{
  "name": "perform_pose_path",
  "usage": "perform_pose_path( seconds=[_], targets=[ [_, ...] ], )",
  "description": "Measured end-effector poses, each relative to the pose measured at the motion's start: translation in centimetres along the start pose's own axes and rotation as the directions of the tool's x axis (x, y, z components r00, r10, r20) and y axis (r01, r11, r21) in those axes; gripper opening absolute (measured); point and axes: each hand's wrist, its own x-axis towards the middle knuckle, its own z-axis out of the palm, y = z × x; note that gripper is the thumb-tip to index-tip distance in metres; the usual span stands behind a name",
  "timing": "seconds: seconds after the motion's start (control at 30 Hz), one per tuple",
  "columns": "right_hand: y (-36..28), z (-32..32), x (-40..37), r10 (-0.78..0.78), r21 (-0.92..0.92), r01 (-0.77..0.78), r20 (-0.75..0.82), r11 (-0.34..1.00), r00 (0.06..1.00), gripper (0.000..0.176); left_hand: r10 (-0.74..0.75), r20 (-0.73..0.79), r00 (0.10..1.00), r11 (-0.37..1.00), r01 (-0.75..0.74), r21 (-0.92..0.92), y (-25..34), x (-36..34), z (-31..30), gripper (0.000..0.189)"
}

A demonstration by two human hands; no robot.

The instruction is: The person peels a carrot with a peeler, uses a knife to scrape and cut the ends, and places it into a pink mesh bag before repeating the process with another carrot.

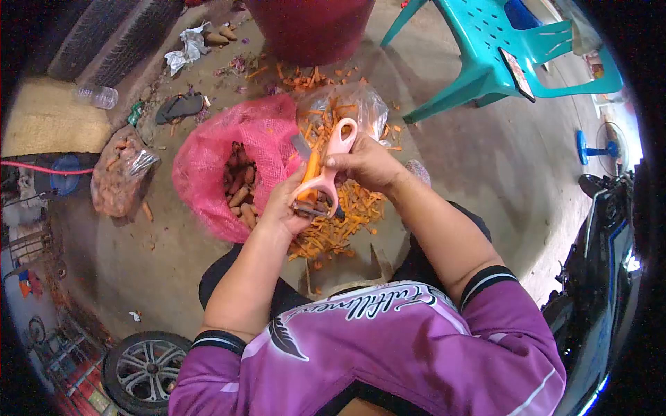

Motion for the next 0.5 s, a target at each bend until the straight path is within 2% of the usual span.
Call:
perform_pose_path(
  seconds=[0.03,0.07,0.1,0.13,0.17,0.2,0.23,0.3,0.37,0.4,0.43,0.5],
  targets=[
    [0.4,-1.0,0.5,-0.046,-0.06,0.041,-0.073,0.997,0.996,0.025,-0.01,0.018,1.0,1.0,0.01,-0.014,0.1,-0.2,0.4,0.032],
    [0.7,-2.1,1.1,-0.095,-0.123,0.077,-0.143,0.989,0.985,0.025,0.009,-0.112,0.994,1.0,-0.007,0.013,-0.2,-0.4,1.5,0.039],
    [0.6,-3.1,1.4,-0.146,-0.188,0.107,-0.21,0.976,0.967,0.024,-0.047,-0.012,0.999,0.999,0.047,0.008,-0.1,-0.3,1.1,0.038],
    [-0.4,-3.8,1.6,-0.169,-0.135,0.135,-0.289,0.982,0.942,0.018,-0.101,0.087,0.991,0.995,0.1,0.01,0.0,-0.2,0.2,0.038],
    [-0.5,-5.1,2.2,-0.25,-0.204,0.177,-0.428,0.963,0.868,0.015,-0.154,0.185,0.971,0.988,0.153,0.019,0.1,-0.1,-0.3,0.038],
    [-1.0,-5.3,2.0,-0.229,-0.17,0.163,-0.512,0.972,0.828,0.015,-0.126,0.128,0.984,0.991,0.119,0.06,0.1,-0.8,0.8,0.04],
    [-1.5,-5.3,1.9,-0.205,-0.136,0.154,-0.591,0.979,0.78,0.015,-0.14,0.143,0.98,0.99,0.136,0.038,0.2,-0.5,0.5,0.041],
    [-1.6,-4.5,1.3,-0.177,-0.076,0.16,-0.478,0.984,0.861,0.017,-0.163,0.175,0.971,0.986,0.167,-0.009,0.4,0.0,-0.3,0.042],
    [-1.0,-3.1,1.1,-0.123,-0.009,0.127,-0.331,0.992,0.936,0.019,-0.144,0.133,0.981,0.988,0.149,-0.03,0.4,0.1,-0.3,0.041],
    [-0.6,-2.7,1.0,-0.142,-0.062,0.132,-0.188,0.989,0.972,0.022,-0.136,0.111,0.984,0.989,0.141,-0.039,0.4,0.0,-0.2,0.041],
    [-0.5,-1.9,0.8,-0.147,-0.055,0.14,-0.151,0.989,0.978,0.022,-0.12,0.088,0.989,0.993,0.121,-0.01,0.4,-0.3,0.1,0.041],
    [-0.3,-2.9,1.2,-0.085,-0.031,0.081,-0.172,0.996,0.981,0.019,-0.088,0.046,0.995,0.995,0.086,0.05,0.2,-0.8,0.5,0.041]
  ],
)
